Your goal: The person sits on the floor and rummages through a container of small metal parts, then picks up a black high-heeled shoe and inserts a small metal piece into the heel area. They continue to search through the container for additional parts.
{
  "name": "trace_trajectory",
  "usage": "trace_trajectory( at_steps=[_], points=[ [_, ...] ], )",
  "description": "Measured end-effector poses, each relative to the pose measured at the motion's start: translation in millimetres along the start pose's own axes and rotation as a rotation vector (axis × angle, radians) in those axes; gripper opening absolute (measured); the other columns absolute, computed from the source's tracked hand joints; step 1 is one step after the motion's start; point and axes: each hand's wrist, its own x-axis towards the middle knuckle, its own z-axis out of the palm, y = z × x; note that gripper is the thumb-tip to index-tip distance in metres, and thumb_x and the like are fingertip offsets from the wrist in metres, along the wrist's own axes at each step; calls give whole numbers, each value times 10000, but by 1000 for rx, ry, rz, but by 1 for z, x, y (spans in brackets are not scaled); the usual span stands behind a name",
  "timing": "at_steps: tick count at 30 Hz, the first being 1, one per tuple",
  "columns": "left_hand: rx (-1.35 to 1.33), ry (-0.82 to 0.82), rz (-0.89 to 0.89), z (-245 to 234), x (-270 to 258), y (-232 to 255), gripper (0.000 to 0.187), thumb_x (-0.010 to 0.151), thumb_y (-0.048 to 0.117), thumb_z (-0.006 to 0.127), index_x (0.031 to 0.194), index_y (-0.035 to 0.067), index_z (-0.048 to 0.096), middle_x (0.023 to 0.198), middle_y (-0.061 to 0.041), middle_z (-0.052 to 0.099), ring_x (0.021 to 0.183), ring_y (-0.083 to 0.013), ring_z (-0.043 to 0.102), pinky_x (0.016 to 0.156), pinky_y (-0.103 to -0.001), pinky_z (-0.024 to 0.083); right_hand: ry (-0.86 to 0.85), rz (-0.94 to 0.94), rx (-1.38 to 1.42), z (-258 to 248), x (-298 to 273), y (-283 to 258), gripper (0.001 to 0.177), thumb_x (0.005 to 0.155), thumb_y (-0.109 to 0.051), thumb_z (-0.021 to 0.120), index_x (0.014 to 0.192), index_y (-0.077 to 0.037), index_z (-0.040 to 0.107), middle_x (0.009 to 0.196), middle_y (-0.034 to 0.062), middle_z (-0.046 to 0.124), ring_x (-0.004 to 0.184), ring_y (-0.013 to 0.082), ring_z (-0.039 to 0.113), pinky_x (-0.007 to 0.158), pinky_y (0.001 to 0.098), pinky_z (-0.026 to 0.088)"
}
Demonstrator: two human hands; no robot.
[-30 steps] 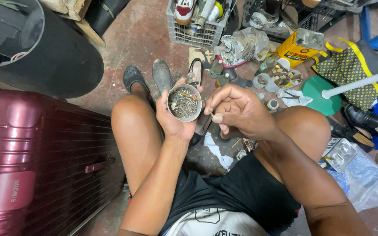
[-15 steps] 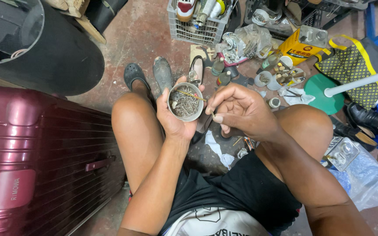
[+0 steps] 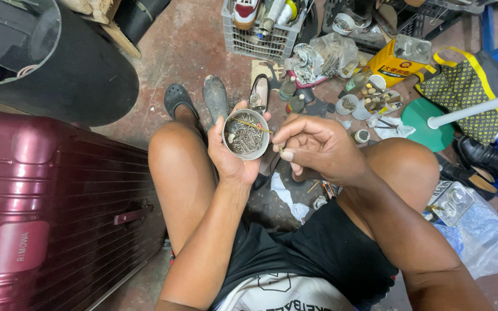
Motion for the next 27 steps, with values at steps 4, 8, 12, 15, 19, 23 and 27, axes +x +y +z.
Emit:
trace_trajectory(
  at_steps=[4, 8, 12, 15, 19, 23, 27],
  points=[
    [11, -22, 4, 0, 0, 0, 584, 1017, 458, 429, 1324, -4, 610, 1134, -258, 713, 1031, -375, 695, 790, -489, 596, -3, -14, 31, 1, 1, -1, 212, 977, -6, 701, 1170, 42, 628, 1081, 107, 671, 730, 73, 648, 630, 231, 573],
    [3, -6, 7, 0, 0, 0, 589, 1010, 454, 423, 1316, -12, 610, 1150, -238, 705, 1058, -379, 699, 787, -500, 598, 36, 24, 77, 5, 1, -3, 234, 937, -10, 719, 1138, 3, 601, 1039, 103, 686, 708, 64, 646, 585, 234, 587],
    [7, 17, 2, 1, -2, 2, 593, 1015, 462, 424, 1320, -11, 610, 1156, -236, 700, 1066, -376, 699, 785, -498, 599, 27, -2, 85, 6, 2, -4, 236, 924, 3, 736, 1102, -15, 582, 1056, 94, 684, 723, 63, 651, 595, 221, 584],
    [11, 13, 2, 1, -2, 4, 580, 1022, 463, 429, 1315, -6, 606, 1169, -225, 704, 1073, -373, 698, 778, -494, 594, 23, -27, 57, 5, 3, -1, 217, 923, 14, 736, 1076, -19, 586, 1062, 93, 678, 746, 62, 657, 612, 215, 578],
    [14, 50, -6, 0, -1, 5, 582, 1007, 472, 430, 1312, 9, 608, 1181, -195, 710, 1065, -363, 698, 777, -497, 595, 19, -54, 92, 2, 3, 7, 165, 931, 34, 743, 1012, -11, 607, 1052, 125, 691, 740, 73, 657, 640, 220, 571],
    [20, 39, -2, -1, 2, 3, 583, 997, 478, 443, 1310, 16, 615, 1180, -193, 710, 1065, -361, 699, 786, -495, 595, 29, -66, 267, -5, 1, 14, 107, 931, 16, 739, 969, 8, 639, 1034, 194, 705, 685, 122, 664, 613, 239, 555],
    [27, 33, -21, -3, 3, 3, 598, 976, 489, 450, 1305, 21, 625, 1162, -204, 709, 1057, -361, 701, 790, -499, 600, 8, -123, 479, -12, 0, 20, 130, 974, -71, 741, 1001, 26, 659, 1021, 227, 691, 669, 161, 656, 613, 250, 530]
  ],
)
